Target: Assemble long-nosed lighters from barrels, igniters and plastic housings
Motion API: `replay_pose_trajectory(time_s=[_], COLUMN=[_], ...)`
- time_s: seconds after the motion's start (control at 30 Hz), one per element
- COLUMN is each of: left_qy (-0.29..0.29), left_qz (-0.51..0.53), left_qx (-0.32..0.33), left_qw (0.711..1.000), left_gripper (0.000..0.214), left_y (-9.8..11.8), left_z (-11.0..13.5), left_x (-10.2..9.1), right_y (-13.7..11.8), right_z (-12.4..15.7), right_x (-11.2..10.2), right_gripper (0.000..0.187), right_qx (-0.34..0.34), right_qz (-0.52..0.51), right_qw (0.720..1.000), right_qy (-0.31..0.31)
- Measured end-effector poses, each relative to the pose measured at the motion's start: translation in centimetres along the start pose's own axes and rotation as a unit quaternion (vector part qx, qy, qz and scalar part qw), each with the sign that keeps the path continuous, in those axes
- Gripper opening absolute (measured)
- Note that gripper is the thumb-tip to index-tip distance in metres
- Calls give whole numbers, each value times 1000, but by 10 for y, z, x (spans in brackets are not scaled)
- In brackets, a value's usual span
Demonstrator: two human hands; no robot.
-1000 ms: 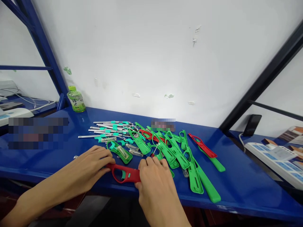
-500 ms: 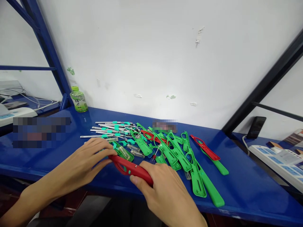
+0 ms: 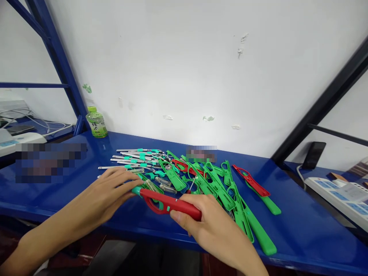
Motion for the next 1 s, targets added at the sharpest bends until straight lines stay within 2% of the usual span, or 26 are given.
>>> replay_pose_trajectory(time_s=[0.2, 0.37, 0.47, 0.63, 0.8, 1.0], left_qy=[-23, -22, -29, -5, 18, 44], left_qz=[-7, -28, -40, -49, -38, -35], left_qx=[-24, -17, -27, -10, 3, 4], left_qw=[999, 999, 998, 999, 999, 998], left_gripper=[24, 29, 26, 23, 20, 20], left_y=[16, 27, 32, 44, 52, 54], left_z=[-4, -5, -4, -4, -5, 0], left_x=[8, 11, 13, 4, -3, -10], right_y=[6, 15, 16, 20, 28, 24], right_z=[2, 3, 4, 7, 11, 9], right_x=[-6, -1, 0, 3, 3, 8], right_gripper=[49, 58, 61, 59, 55, 48], right_qx=[-5, 0, 1, 18, 49, 74], right_qz=[-62, -155, -167, -168, -193, -283], right_qw=[998, 987, 985, 983, 979, 955], right_qy=[-14, -42, -51, -69, -51, -42])
Point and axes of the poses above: each hand's wrist, its own z-axis away from the middle knuckle, its own x-axis out of the palm, y = z × x, the point moved 7 cm from there along -z, towards the middle knuckle, and after that the axes turned 14 degrees about z, right-handed, at the moved point
